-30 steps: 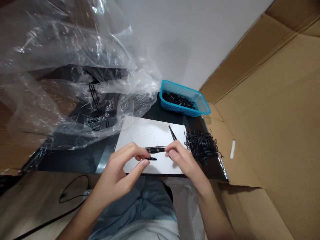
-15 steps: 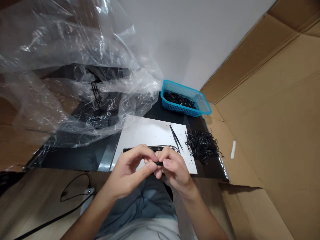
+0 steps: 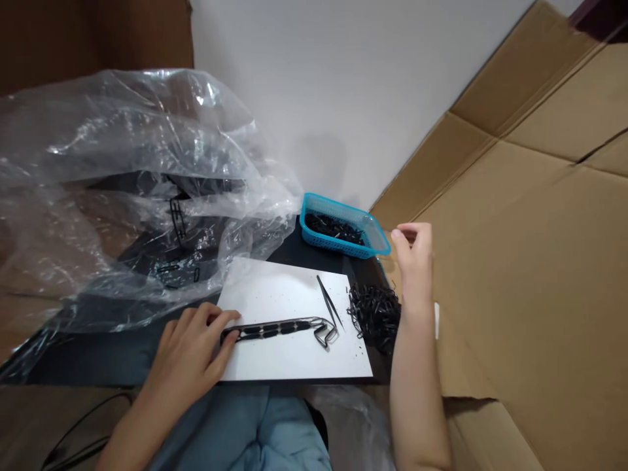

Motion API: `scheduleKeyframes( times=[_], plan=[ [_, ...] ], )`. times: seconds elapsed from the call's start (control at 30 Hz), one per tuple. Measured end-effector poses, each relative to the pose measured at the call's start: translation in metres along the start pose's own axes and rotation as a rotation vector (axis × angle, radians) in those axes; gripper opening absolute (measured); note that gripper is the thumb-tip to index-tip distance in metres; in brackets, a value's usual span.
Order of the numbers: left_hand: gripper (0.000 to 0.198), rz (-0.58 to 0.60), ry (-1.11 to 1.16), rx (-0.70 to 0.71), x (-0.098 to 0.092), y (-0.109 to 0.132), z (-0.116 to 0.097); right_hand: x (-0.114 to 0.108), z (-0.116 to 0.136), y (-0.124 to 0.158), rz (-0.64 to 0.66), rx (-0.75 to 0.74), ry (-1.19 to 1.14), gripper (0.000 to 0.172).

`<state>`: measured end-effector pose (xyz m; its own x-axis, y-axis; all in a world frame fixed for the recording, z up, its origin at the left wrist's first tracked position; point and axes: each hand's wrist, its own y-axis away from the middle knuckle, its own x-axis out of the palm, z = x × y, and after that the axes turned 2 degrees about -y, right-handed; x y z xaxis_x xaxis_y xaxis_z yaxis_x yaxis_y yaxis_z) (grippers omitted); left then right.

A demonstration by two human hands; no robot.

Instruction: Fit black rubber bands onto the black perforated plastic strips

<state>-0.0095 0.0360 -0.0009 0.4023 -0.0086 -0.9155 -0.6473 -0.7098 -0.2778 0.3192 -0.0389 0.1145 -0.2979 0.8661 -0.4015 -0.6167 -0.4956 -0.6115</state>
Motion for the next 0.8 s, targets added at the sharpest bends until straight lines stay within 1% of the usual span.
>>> scheduleKeyframes(
  times=[0.13,0.23,0.3,0.4,0.5,0.57,0.63,0.67,0.7,0.77,0.8],
  plan=[
    [0.022,0.056,-0.007,0.033,-0.002,0.001,-0.01,0.007,-0.018,0.047,0.235,-0.015,0.084,0.014],
    [0.023,0.071,0.019,0.04,-0.005,0.0,-0.008,0.009,-0.024,0.083,0.398,-0.034,0.108,0.016],
    [0.022,0.047,0.058,0.046,-0.007,0.001,0.003,0.009,-0.027,0.103,0.489,-0.055,0.126,0.016],
    [0.02,-0.048,0.087,0.061,-0.013,0.004,0.027,0.009,-0.03,0.13,0.619,-0.148,0.223,0.013],
    [0.019,-0.059,0.039,0.057,-0.023,0.008,0.046,0.01,-0.03,0.149,0.66,-0.259,0.323,0.011],
    [0.02,-0.074,0.009,0.021,-0.029,0.01,0.048,0.012,-0.028,0.155,0.688,-0.307,0.359,0.012],
    [0.019,-0.131,0.031,-0.033,-0.033,0.01,0.037,0.015,-0.024,0.157,0.727,-0.349,0.381,0.011],
    [0.018,-0.157,0.066,-0.052,-0.034,0.01,0.027,0.017,-0.022,0.157,0.743,-0.368,0.39,0.01],
    [0.016,-0.165,0.114,-0.041,-0.033,0.008,0.015,0.019,-0.02,0.157,0.752,-0.385,0.399,0.009],
    [0.011,-0.154,0.19,0.076,-0.028,0.003,-0.012,0.022,-0.017,0.158,0.752,-0.419,0.428,0.007],
    [0.011,-0.127,0.196,0.112,-0.024,-0.001,-0.026,0.024,-0.017,0.159,0.742,-0.438,0.446,0.006]
  ],
)
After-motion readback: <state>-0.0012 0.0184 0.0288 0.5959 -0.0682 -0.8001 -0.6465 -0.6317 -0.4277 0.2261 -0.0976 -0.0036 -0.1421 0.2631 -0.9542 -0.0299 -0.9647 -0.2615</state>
